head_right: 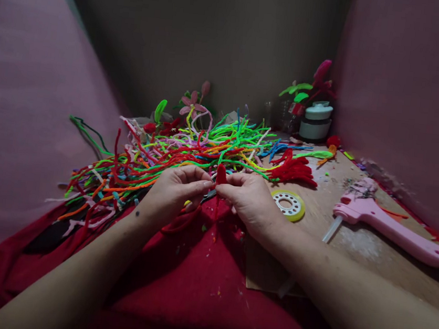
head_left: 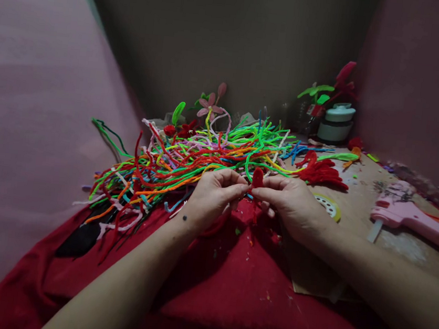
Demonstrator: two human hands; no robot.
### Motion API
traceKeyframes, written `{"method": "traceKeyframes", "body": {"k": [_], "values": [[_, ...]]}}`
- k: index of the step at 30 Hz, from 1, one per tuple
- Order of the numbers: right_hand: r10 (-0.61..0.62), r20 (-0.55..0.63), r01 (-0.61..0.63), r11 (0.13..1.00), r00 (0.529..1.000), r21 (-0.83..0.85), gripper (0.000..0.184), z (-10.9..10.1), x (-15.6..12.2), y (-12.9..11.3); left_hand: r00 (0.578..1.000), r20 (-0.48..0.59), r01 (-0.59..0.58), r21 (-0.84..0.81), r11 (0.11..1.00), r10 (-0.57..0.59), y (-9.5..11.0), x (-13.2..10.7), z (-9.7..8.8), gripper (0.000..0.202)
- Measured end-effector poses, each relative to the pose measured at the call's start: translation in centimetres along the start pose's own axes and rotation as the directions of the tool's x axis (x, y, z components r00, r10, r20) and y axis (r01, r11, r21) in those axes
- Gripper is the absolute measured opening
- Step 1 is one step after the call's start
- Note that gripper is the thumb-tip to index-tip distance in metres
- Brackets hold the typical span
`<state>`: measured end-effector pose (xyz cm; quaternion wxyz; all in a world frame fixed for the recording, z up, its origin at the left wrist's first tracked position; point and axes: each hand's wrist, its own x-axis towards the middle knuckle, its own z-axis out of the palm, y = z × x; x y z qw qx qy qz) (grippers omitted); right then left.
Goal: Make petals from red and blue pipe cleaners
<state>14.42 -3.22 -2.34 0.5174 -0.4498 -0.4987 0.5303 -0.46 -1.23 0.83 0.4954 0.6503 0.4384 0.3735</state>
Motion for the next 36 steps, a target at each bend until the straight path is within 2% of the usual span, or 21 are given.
{"method": "traceKeyframes", "body": {"k": [3,7,16,20,22,23,25,26,27,28,29,30,32,34,35,36], "values": [[-0.039,-0.014,0.038,0.998,0.999,-0.059,0.006,0.0,0.1,0.0,1.000,-0.008,-0.009,0.010,1.000,0.009,0.0,0.0,0.3,0.018],[-0.022,-0.036,0.020,0.998,0.999,-0.058,0.002,0.0,0.2,0.1,1.000,0.005,-0.011,0.044,0.999,0.011,-0.4,0.0,0.4,0.015],[0.053,0.002,-0.052,0.997,0.999,-0.057,0.011,0.1,0.3,0.2,0.992,0.005,-0.128,0.084,0.988,0.128,-1.4,0.4,0.2,0.013],[0.085,-0.043,-0.090,0.989,0.995,-0.120,0.019,0.2,0.0,-0.3,0.977,-0.031,-0.200,0.217,0.955,0.212,-1.8,0.3,0.2,0.013],[0.076,-0.052,-0.081,0.990,0.996,-0.116,0.022,0.2,-0.1,-0.4,0.931,-0.049,-0.318,0.374,0.871,0.361,-2.1,0.0,0.2,0.012],[0.068,-0.050,-0.072,0.993,0.996,-0.097,0.023,0.3,-0.1,-0.4,0.890,-0.029,-0.391,0.464,0.795,0.455,-2.2,-0.2,0.3,0.011],[0.061,-0.038,-0.063,0.997,0.997,-0.046,0.022,0.3,0.0,-0.2,0.797,0.099,-0.523,0.606,0.599,0.596,-2.4,-0.5,0.3,0.014],[0.064,-0.030,-0.064,0.998,0.998,-0.017,0.020,0.3,0.1,0.0,0.760,0.184,-0.573,0.642,0.509,0.624,-2.4,-0.6,0.3,0.016],[0.068,-0.024,-0.068,0.998,0.997,0.007,0.018,0.3,0.1,0.1,0.736,0.255,-0.609,0.654,0.449,0.627,-2.4,-0.7,0.3,0.019],[0.070,-0.019,-0.069,0.997,0.997,0.024,0.017,0.3,0.2,0.3,0.725,0.292,-0.630,0.646,0.430,0.624,-2.3,-0.7,0.3,0.020],[0.061,-0.021,-0.060,0.998,0.998,0.033,0.016,0.2,0.3,0.4,0.731,0.290,-0.635,0.622,0.459,0.618,-2.1,-0.7,0.2,0.018],[0.045,-0.027,-0.044,0.998,0.999,0.033,0.014,0.2,0.4,0.4,0.756,0.249,-0.618,0.576,0.535,0.605,-1.9,-0.6,0.3,0.015],[-0.009,-0.046,0.009,1.000,0.999,-0.003,0.011,0.1,0.4,0.2,0.854,0.094,-0.504,0.391,0.770,0.512,-1.5,-0.3,0.2,0.015],[-0.085,-0.058,0.080,0.993,0.995,-0.081,0.011,0.0,0.2,-0.3,0.953,-0.014,-0.299,0.120,0.947,0.302,-1.3,0.1,0.2,0.021],[-0.129,-0.058,0.120,0.984,0.990,-0.133,0.012,0.0,0.1,-0.5,0.984,0.006,-0.180,-0.005,0.984,0.180,-1.3,0.2,0.1,0.023],[-0.176,-0.054,0.163,0.968,0.983,-0.188,0.012,0.0,0.0,-0.7,0.995,0.070,-0.066,-0.107,0.992,0.074,-1.3,0.4,0.0,0.024]]}}
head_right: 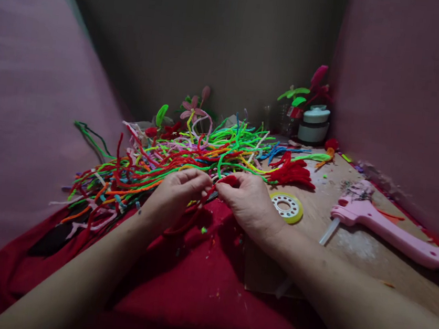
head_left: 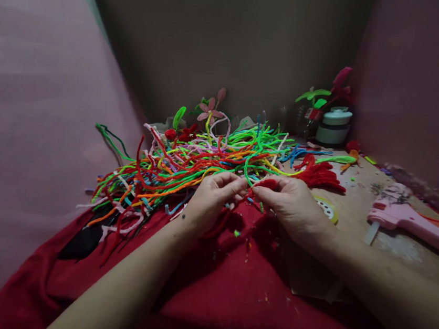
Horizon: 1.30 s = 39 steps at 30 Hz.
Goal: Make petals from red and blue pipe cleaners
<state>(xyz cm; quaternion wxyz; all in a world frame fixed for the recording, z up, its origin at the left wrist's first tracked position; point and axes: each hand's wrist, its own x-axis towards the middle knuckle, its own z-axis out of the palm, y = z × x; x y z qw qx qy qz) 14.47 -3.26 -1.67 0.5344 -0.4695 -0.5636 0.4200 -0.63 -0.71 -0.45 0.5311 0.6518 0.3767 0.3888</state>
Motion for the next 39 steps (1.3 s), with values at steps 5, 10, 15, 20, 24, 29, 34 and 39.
{"method": "traceKeyframes", "body": {"k": [5,10,15,20,24,29,34,39], "values": [[-0.179,0.014,0.178,0.961,0.984,-0.214,0.014,-0.1,-0.2,-0.2,0.934,0.292,0.277,-0.223,0.935,-0.208,-0.2,0.2,-0.7,0.019],[-0.224,0.007,0.213,0.914,0.974,-0.347,0.015,-0.1,-0.3,-0.1,0.964,0.176,0.199,0.012,0.980,-0.198,0.2,0.0,-0.5,0.016],[0.069,-0.036,-0.069,0.998,0.997,-0.011,0.015,0.1,-0.1,0.0,0.835,0.244,-0.437,0.839,0.324,0.494,-0.3,-0.5,0.1,0.020],[0.439,0.210,-0.486,0.770,0.874,0.414,0.009,-0.2,0.8,0.5,0.584,0.557,-0.485,0.823,-0.297,0.591,-0.7,-0.8,-0.1,0.021],[0.375,0.216,-0.432,0.763,0.902,0.481,0.009,-0.7,1.3,0.3,0.690,0.230,-0.511,0.826,0.236,0.686,-0.9,0.1,-0.6,0.012],[0.110,0.210,-0.175,0.931,0.972,0.320,0.018,-0.8,0.8,-0.2,0.998,-0.038,0.055,0.043,0.998,-0.053,-0.6,0.9,-1.3,0.018],[0.018,0.170,-0.043,0.988,0.985,0.147,0.012,-0.7,0.4,-0.3,0.867,0.422,0.368,-0.181,0.912,-0.265,0.2,0.3,-1.9,0.039],[-0.019,0.073,0.019,1.000,0.997,-0.005,0.012,-0.5,0.3,-0.4,0.946,0.300,0.051,0.249,0.967,-0.127,0.7,-0.4,-1.0,0.027]]}}
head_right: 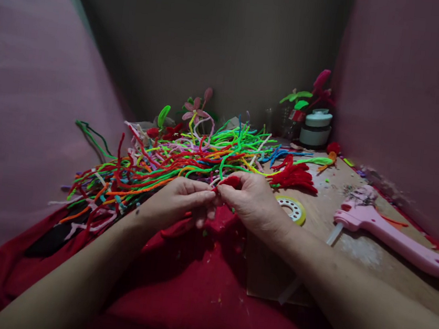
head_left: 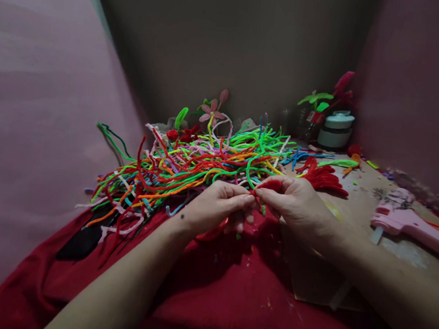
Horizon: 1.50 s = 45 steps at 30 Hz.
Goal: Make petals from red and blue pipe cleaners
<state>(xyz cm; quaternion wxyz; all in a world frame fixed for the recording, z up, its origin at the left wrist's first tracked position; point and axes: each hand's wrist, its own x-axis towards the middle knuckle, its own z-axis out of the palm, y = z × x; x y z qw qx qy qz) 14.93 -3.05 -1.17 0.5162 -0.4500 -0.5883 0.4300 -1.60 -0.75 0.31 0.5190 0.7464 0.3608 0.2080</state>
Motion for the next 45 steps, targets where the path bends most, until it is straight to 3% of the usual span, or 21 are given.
{"method": "traceKeyframes", "body": {"k": [1,2,4,6,8,11,17,21,24,26,30,34,36,40,45], "values": [[0.008,-0.027,-0.008,1.000,1.000,-0.026,0.012,0.1,0.0,0.0,0.992,-0.093,-0.064,0.225,0.972,0.087,-0.2,0.1,0.3,0.029],[0.017,-0.051,-0.019,0.999,0.999,-0.046,0.012,0.1,0.0,0.0,0.959,-0.176,-0.116,0.472,0.874,0.222,-0.5,0.1,0.6,0.028],[0.034,-0.075,-0.038,0.997,0.997,-0.060,0.014,0.2,0.0,0.1,0.870,-0.210,-0.106,0.805,0.584,0.447,-1.3,0.3,1.1,0.027],[0.043,-0.084,-0.047,0.998,0.996,-0.049,0.015,0.2,0.1,0.3,0.819,-0.171,-0.073,0.916,0.395,0.547,-2.0,0.5,1.2,0.027],[0.045,-0.099,-0.050,0.998,0.994,-0.043,0.016,0.2,0.2,0.4,0.788,-0.154,-0.087,0.931,0.354,0.597,-2.5,0.5,1.2,0.026],[-0.004,-0.125,-0.011,0.993,0.992,-0.115,0.014,0.2,0.2,0.6,0.762,-0.201,-0.111,0.896,0.430,0.616,-2.4,0.5,1.2,0.021],[-0.235,-0.113,0.177,0.910,0.966,-0.375,0.012,0.4,0.2,1.1,0.836,-0.292,-0.025,0.825,0.565,0.464,-1.8,0.5,1.7,0.023],[-0.148,-0.151,0.116,0.972,0.978,-0.203,0.012,0.5,0.4,1.3,0.827,-0.400,-0.005,0.697,0.717,0.394,-1.4,0.7,1.4,0.021],[-0.047,-0.177,0.028,0.994,0.983,-0.109,0.016,0.5,0.4,1.2,0.807,-0.530,0.011,0.455,0.890,0.261,-0.7,1.1,0.6,0.022],[-0.100,-0.129,0.082,0.987,0.987,-0.137,0.027,0.6,0.1,0.8,0.820,-0.542,0.004,0.323,0.946,0.182,0.0,1.8,0.0,0.023],[-0.308,0.035,0.309,0.930,0.951,-0.201,0.039,0.7,-1.1,0.2,0.873,-0.453,-0.018,0.341,0.940,0.181,2.0,4.4,-0.8,0.022],[-0.395,0.113,0.411,0.871,0.912,-0.270,0.039,0.7,-1.7,0.1,0.917,-0.323,-0.070,0.451,0.890,0.236,3.2,8.8,0.1,0.026],[-0.405,0.099,0.417,0.869,0.909,-0.268,0.039,0.7,-1.6,0.2,0.922,-0.261,-0.118,0.514,0.850,0.286,3.3,11.2,1.2,0.024],[-0.422,0.031,0.410,0.857,0.906,-0.311,0.039,0.5,-1.2,0.4,0.898,-0.248,-0.167,0.572,0.803,0.363,2.8,14.9,3.5,0.015],[-0.456,-0.015,0.418,0.828,0.890,-0.374,0.022,0.6,-1.2,0.3,0.903,-0.246,-0.188,0.512,0.838,0.353,2.0,16.4,4.2,0.010]]}}
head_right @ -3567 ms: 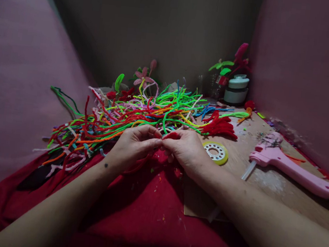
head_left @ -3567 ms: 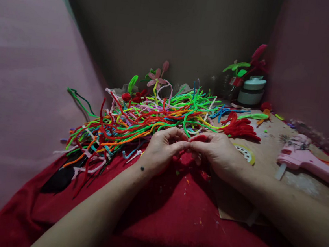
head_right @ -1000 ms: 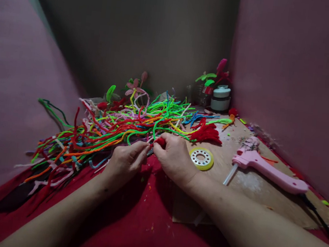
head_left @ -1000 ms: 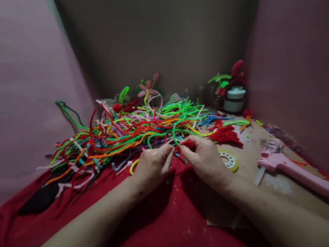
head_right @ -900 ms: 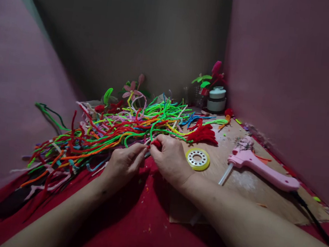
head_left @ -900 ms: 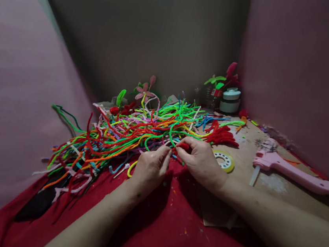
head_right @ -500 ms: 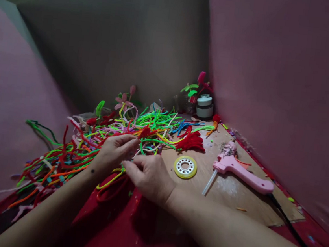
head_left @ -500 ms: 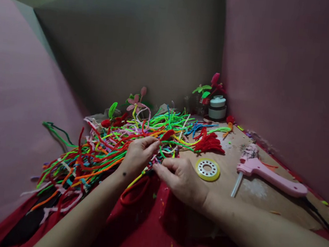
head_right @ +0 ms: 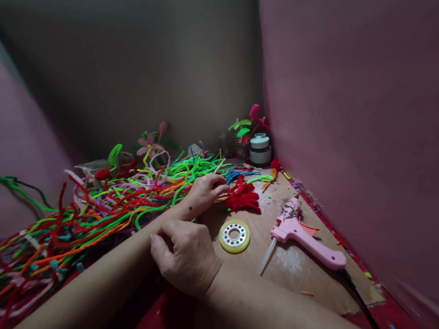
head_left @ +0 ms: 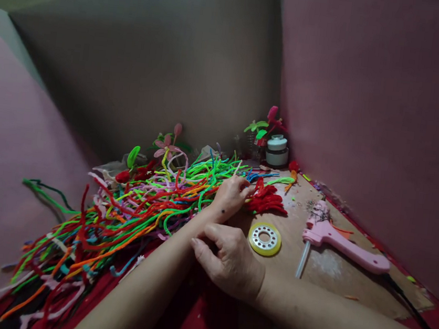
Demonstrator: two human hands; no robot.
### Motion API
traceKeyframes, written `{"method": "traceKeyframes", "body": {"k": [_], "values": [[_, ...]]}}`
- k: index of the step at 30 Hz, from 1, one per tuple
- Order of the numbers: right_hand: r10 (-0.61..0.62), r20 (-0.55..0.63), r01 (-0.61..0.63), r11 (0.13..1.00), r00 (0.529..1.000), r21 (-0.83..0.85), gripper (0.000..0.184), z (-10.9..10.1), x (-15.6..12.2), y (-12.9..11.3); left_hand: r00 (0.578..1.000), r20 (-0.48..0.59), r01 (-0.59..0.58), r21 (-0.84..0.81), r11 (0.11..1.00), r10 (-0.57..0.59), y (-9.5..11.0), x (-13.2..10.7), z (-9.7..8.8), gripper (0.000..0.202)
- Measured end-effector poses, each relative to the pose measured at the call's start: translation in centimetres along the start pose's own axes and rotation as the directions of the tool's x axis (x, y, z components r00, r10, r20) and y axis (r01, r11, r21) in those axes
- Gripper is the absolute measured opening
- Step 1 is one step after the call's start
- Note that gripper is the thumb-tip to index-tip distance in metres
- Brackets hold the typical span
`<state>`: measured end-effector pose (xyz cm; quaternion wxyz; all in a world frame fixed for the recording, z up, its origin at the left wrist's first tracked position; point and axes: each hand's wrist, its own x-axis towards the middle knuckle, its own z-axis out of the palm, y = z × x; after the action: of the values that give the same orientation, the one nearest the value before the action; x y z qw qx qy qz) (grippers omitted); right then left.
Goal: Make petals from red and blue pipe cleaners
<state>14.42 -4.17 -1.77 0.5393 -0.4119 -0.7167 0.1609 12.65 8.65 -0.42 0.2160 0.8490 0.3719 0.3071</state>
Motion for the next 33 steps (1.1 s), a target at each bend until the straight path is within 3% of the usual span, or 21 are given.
{"method": "traceKeyframes", "body": {"k": [2,7,11,14,16,18,19,21,23,26,30,33], "values": [[-0.066,0.048,0.066,0.998,0.997,0.003,0.014,0.1,-0.1,-0.2,1.000,0.003,0.029,-0.062,0.998,-0.029,-0.1,-0.3,-0.5,0.015],[-0.186,0.219,0.205,0.977,0.958,-0.065,0.040,0.2,-0.1,-1.1,0.993,0.008,0.116,-0.257,0.959,-0.118,0.5,-1.9,-2.5,0.024],[-0.262,0.331,0.292,0.955,0.906,-0.044,0.030,0.0,-0.3,-3.2,0.984,-0.009,0.161,-0.389,0.907,-0.179,1.2,-2.7,-3.7,0.025],[-0.326,0.437,0.343,0.939,0.838,0.042,0.026,0.1,-0.8,-5.3,0.972,-0.017,0.198,-0.462,0.865,-0.232,1.4,-2.8,-4.2,0.021],[-0.367,0.452,0.393,0.919,0.813,0.039,0.021,0.2,-0.9,-6.3,0.963,-0.023,0.221,-0.503,0.835,-0.268,1.5,-2.8,-4.4,0.018],[-0.340,0.354,0.388,0.919,0.871,-0.072,0.015,0.5,-0.7,-7.0,0.955,-0.029,0.232,-0.543,0.807,-0.295,1.7,-2.8,-4.7,0.015],[-0.278,0.272,0.328,0.931,0.921,-0.161,0.017,0.7,-0.5,-7.2,0.952,-0.033,0.233,-0.562,0.793,-0.303,1.8,-2.9,-4.9,0.014],[-0.186,0.136,0.218,0.936,0.973,-0.276,0.022,1.4,-0.3,-7.7,0.948,-0.043,0.228,-0.595,0.770,-0.314,2.1,-3.0,-5.1,0.012],[-0.188,0.143,0.223,0.928,0.972,-0.298,0.022,2.4,-0.9,-8.5,0.945,-0.048,0.226,-0.619,0.752,-0.324,2.3,-3.1,-5.2,0.011],[-0.207,0.215,0.248,0.952,0.954,-0.181,0.019,4.2,-2.9,-10.1,0.933,-0.054,0.238,-0.647,0.724,-0.356,2.0,-3.5,-5.4,0.011],[-0.286,0.339,0.311,0.950,0.896,-0.022,0.009,5.3,-4.3,-11.0,0.910,-0.087,0.246,-0.673,0.698,-0.405,1.0,-4.4,-6.5,0.008],[-0.190,0.152,0.211,0.969,0.970,-0.129,0.020,5.5,-3.4,-10.5,0.910,-0.110,0.225,-0.679,0.699,-0.400,0.5,-5.0,-7.7,0.009]]}}
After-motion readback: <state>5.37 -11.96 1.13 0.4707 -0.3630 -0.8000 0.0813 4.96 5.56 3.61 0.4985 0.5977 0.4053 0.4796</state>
